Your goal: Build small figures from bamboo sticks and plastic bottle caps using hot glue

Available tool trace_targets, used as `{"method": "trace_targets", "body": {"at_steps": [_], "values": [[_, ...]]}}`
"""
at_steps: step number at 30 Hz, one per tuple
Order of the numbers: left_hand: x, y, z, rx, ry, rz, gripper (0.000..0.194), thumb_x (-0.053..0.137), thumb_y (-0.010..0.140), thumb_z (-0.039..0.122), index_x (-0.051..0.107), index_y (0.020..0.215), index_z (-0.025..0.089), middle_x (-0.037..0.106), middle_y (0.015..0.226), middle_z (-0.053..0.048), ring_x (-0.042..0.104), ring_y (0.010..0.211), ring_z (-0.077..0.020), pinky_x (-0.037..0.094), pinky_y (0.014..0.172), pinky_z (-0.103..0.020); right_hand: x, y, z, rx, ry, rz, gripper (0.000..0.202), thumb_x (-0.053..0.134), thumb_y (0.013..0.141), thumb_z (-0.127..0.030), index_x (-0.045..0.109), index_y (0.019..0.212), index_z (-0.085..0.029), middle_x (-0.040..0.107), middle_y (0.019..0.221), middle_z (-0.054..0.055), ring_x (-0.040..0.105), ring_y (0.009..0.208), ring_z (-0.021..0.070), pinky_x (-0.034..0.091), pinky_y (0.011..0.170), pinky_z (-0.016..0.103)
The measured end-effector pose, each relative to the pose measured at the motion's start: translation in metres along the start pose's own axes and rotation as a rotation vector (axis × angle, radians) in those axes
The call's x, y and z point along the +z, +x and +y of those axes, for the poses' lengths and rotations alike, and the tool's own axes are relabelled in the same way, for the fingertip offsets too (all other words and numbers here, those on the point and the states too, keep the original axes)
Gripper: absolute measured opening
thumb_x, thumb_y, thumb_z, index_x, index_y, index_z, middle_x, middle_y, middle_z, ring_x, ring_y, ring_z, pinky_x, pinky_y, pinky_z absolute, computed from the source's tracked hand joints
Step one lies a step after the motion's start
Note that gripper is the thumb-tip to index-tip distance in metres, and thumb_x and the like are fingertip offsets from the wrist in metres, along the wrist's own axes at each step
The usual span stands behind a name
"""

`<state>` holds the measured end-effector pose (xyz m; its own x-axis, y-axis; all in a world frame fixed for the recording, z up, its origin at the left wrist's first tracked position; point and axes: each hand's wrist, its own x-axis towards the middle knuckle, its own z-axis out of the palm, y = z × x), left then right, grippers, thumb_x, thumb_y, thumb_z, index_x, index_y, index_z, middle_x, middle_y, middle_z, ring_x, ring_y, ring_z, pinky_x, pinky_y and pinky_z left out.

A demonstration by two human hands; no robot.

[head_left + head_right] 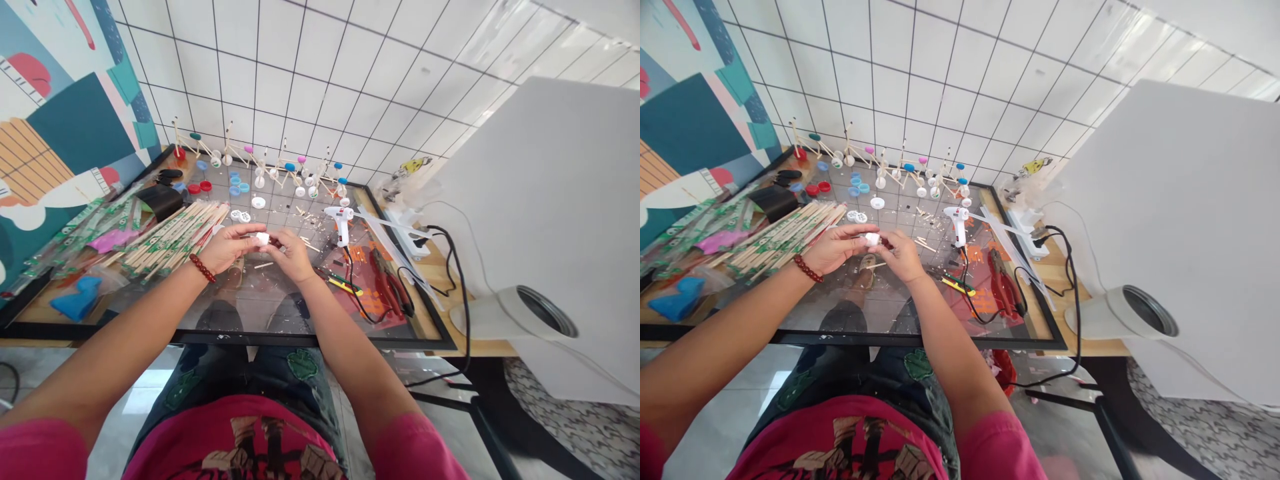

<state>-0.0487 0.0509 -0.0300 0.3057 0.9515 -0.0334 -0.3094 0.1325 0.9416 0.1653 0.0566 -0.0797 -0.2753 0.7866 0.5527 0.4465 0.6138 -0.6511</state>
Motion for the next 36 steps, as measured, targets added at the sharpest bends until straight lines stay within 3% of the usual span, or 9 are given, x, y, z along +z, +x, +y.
{"method": "trace_targets", "body": {"at_steps": [3,7,12,27,33,36], "values": [[-0.0020,0.0003,0.0009,0.007,0.013,-0.025,0.050,0.111,0.058,0.030,0.093,0.103,0.017,0.089,0.115,-0.014,0.082,0.105,-0.0280,0.066,0.100,-0.044,-0.0002,-0.0007,-0.0023,-0.006,0.003,0.005,0.037,0.085,0.101,-0.051,0.082,0.127,-0.024,0.074,0.099,0.004,0.070,0.085,0.0184,0.065,0.087,0.034],[0.0006,-0.0002,0.0011,0.032,0.007,0.001,0.050,0.111,0.060,0.036,0.093,0.103,0.017,0.089,0.113,-0.014,0.082,0.102,-0.0276,0.067,0.096,-0.043,0.0016,-0.0025,-0.0049,-0.032,0.029,0.017,0.053,0.089,0.098,-0.046,0.075,0.144,-0.023,0.078,0.110,0.006,0.072,0.081,0.0181,0.067,0.088,0.037],[0.0053,-0.0025,0.0028,0.000,0.045,-0.001,0.052,0.112,0.057,0.044,0.093,0.098,0.018,0.089,0.110,-0.014,0.082,0.102,-0.0283,0.067,0.099,-0.046,0.0015,-0.0026,-0.0040,-0.040,0.020,0.027,0.033,0.082,0.103,-0.036,0.080,0.135,-0.028,0.079,0.101,0.004,0.075,0.087,0.0204,0.068,0.087,0.037],[0.0059,-0.0011,-0.0042,0.031,0.182,-0.007,0.067,0.110,0.049,0.065,0.092,0.093,0.017,0.088,0.094,-0.010,0.082,0.096,-0.0292,0.067,0.104,-0.050,0.0029,-0.0063,-0.0024,-0.084,-0.032,0.029,0.029,0.078,0.106,-0.032,0.083,0.133,-0.025,0.084,0.110,0.011,0.080,0.097,0.0259,0.071,0.092,0.042],[0.0075,0.0000,-0.0063,-0.007,0.154,0.016,0.064,0.109,0.049,0.064,0.089,0.086,0.016,0.085,0.084,-0.008,0.079,0.085,-0.0250,0.068,0.094,-0.046,0.0051,-0.0066,0.0017,-0.038,-0.064,0.024,0.030,0.076,0.107,-0.036,0.082,0.135,-0.027,0.083,0.106,0.010,0.080,0.094,0.0253,0.070,0.092,0.041],[0.0073,0.0016,-0.0060,-0.026,0.103,0.063,0.061,0.106,0.056,0.066,0.086,0.081,0.014,0.082,0.080,-0.009,0.079,0.081,-0.0243,0.068,0.082,-0.039,0.0053,-0.0045,0.0026,0.004,-0.054,0.005,0.044,0.082,0.103,-0.042,0.077,0.145,-0.028,0.081,0.105,0.007,0.076,0.084,0.0220,0.070,0.087,0.039]]}}
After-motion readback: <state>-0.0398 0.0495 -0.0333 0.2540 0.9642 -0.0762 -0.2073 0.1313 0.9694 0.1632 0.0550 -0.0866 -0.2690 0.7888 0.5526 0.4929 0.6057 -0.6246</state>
